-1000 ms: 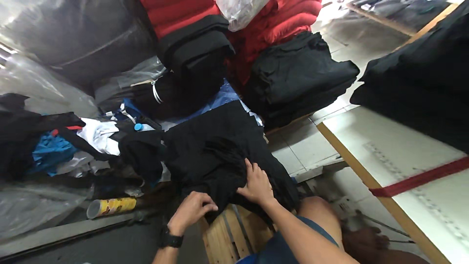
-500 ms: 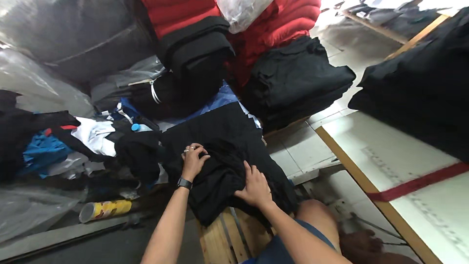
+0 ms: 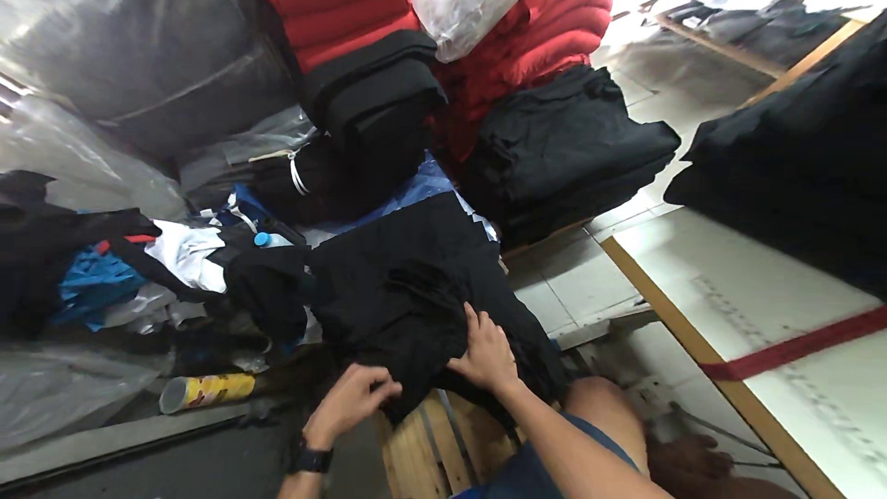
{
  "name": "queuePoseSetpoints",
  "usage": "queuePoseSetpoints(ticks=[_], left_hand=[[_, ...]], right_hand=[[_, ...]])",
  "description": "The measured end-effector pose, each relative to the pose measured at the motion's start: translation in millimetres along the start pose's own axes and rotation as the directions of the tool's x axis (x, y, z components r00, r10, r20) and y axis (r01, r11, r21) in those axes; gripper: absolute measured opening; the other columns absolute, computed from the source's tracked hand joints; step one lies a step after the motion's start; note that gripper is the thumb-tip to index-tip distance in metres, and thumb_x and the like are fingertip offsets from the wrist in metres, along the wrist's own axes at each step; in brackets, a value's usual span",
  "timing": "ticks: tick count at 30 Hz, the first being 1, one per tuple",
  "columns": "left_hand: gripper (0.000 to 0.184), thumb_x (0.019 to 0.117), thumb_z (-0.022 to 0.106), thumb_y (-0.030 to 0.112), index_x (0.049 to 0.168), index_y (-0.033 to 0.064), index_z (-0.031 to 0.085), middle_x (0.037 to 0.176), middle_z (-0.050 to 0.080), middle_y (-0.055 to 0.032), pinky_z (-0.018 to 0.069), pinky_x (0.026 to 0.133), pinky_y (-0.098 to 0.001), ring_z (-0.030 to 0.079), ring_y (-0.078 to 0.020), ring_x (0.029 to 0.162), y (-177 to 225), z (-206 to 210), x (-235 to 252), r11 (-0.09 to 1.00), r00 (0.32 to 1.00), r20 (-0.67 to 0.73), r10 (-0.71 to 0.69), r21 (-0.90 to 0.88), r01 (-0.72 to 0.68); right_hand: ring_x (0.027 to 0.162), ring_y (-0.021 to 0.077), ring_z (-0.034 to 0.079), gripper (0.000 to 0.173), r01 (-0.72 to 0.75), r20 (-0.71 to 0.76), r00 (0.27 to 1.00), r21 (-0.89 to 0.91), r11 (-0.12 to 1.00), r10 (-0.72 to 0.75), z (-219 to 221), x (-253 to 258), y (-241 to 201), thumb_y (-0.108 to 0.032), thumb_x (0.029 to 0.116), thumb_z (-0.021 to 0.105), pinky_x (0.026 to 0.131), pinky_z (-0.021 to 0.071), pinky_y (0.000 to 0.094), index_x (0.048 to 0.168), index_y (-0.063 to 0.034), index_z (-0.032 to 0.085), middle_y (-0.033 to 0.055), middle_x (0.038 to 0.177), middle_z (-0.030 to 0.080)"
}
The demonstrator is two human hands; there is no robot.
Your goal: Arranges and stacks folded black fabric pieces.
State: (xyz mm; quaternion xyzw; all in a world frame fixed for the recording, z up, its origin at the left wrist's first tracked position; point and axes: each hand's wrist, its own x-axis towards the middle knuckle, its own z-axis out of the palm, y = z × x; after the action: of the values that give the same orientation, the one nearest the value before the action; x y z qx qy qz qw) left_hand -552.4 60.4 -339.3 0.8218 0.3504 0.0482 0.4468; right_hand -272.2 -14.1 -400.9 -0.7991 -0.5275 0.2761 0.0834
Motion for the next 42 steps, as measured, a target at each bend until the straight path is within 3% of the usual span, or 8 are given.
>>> queuePoseSetpoints(ticks=[4,9,16,25,29,33,39,42], left_hand=[[0.021,0.1011,0.064,0.025,0.101,0.0062,0.075,0.098,0.076,-0.0034,0.0605,0.082,-0.0317,0.072,-0.0109,0.087,6.5,-12.1,73.0,0.999,0.852,-0.523,-0.014,0.033,0.036],[0.021,0.0958,0.070,0.021,0.115,0.0224,0.078,0.134,0.064,-0.0086,0.0409,0.113,-0.0530,0.055,-0.0312,0.130,-18.6,-11.5,156.8,0.931,0.961,-0.269,0.067,0.363,0.037],[0.016,0.0994,0.059,0.008,0.103,0.0074,0.074,0.111,0.074,-0.0064,0.0468,0.109,-0.0476,0.067,-0.0236,0.114,-2.8,-7.3,108.3,0.900,0.818,-0.450,0.357,0.400,-0.173],[0.028,0.1052,0.058,0.026,0.108,0.0046,0.075,0.099,0.076,-0.0081,0.0568,0.092,-0.0379,0.072,-0.0156,0.094,14.9,4.5,31.8,1.000,0.978,0.207,0.029,-0.007,-0.028],[0.040,0.1095,0.046,0.028,0.095,0.0010,0.072,0.083,0.073,-0.0051,0.0589,0.070,-0.0326,0.069,-0.0126,0.071,36.4,-20.6,92.5,0.970,0.957,-0.186,-0.221,-0.147,0.195],[0.025,0.1009,0.063,0.021,0.120,0.0068,0.072,0.124,0.069,-0.0136,0.0470,0.109,-0.0473,0.063,-0.0275,0.122,7.9,-20.6,152.7,0.910,0.907,-0.303,-0.293,0.202,0.361],[0.037,0.0960,0.070,0.036,0.131,0.0239,0.068,0.144,0.058,-0.0067,0.0340,0.109,-0.0675,0.046,-0.0331,0.139,-16.9,-9.3,180.8,0.915,0.943,-0.223,-0.246,0.269,0.302],[0.018,0.0958,0.069,0.024,0.113,0.0194,0.073,0.132,0.064,-0.0040,0.0298,0.110,-0.0658,0.051,-0.0287,0.134,-15.1,-8.8,181.4,0.929,0.962,-0.235,-0.137,0.307,0.208]], right_hand=[[0.128,0.0373,0.056,0.134,-0.012,0.011,1.000,-0.004,1.000,0.012,-0.9,-0.1,-0.6,-0.074,0.0607,0.080,0.104,0.0467,0.0539,0.164,-0.0116,0.022,0.0204,0.145,0.051],[0.127,0.0362,0.056,0.134,-0.003,0.004,1.000,-0.008,1.000,0.003,-0.4,0.8,0.8,-0.074,0.0606,0.080,0.104,0.0468,0.0533,0.165,-0.0123,0.022,0.0192,0.145,0.052],[0.127,0.0366,0.056,0.133,0.017,-0.006,1.000,0.012,1.000,-0.017,0.8,1.2,3.0,-0.074,0.0611,0.080,0.103,0.0471,0.0541,0.164,-0.0105,0.024,0.0203,0.145,0.052],[0.127,0.0379,0.056,0.130,0.023,0.004,1.000,0.034,0.999,-0.023,-0.4,-1.5,1.4,-0.057,0.0608,0.087,0.103,0.0469,0.0541,0.164,-0.0116,0.023,0.0217,0.143,0.052],[0.126,0.0360,0.056,0.131,0.028,-0.001,1.000,0.030,0.999,-0.028,0.0,-1.7,3.2,-0.065,0.0617,0.084,0.103,0.0467,0.0526,0.164,-0.0117,0.023,0.0199,0.142,0.053],[0.128,0.0352,0.055,0.132,0.025,0.013,1.000,0.034,0.999,-0.026,-0.7,-0.7,3.4,-0.067,0.0609,0.085,0.105,0.0462,0.0516,0.165,-0.0132,0.022,0.0191,0.143,0.053],[0.126,0.0357,0.056,0.132,0.045,-0.012,0.999,0.030,0.999,-0.044,2.3,-0.2,5.8,-0.070,0.0607,0.083,0.103,0.0470,0.0524,0.164,-0.0118,0.024,0.0200,0.142,0.054],[0.127,0.0366,0.056,0.132,0.037,-0.007,0.999,0.041,0.998,-0.036,1.7,0.0,5.9,-0.068,0.0606,0.084,0.104,0.0470,0.0531,0.164,-0.0118,0.025,0.0205,0.143,0.053]])
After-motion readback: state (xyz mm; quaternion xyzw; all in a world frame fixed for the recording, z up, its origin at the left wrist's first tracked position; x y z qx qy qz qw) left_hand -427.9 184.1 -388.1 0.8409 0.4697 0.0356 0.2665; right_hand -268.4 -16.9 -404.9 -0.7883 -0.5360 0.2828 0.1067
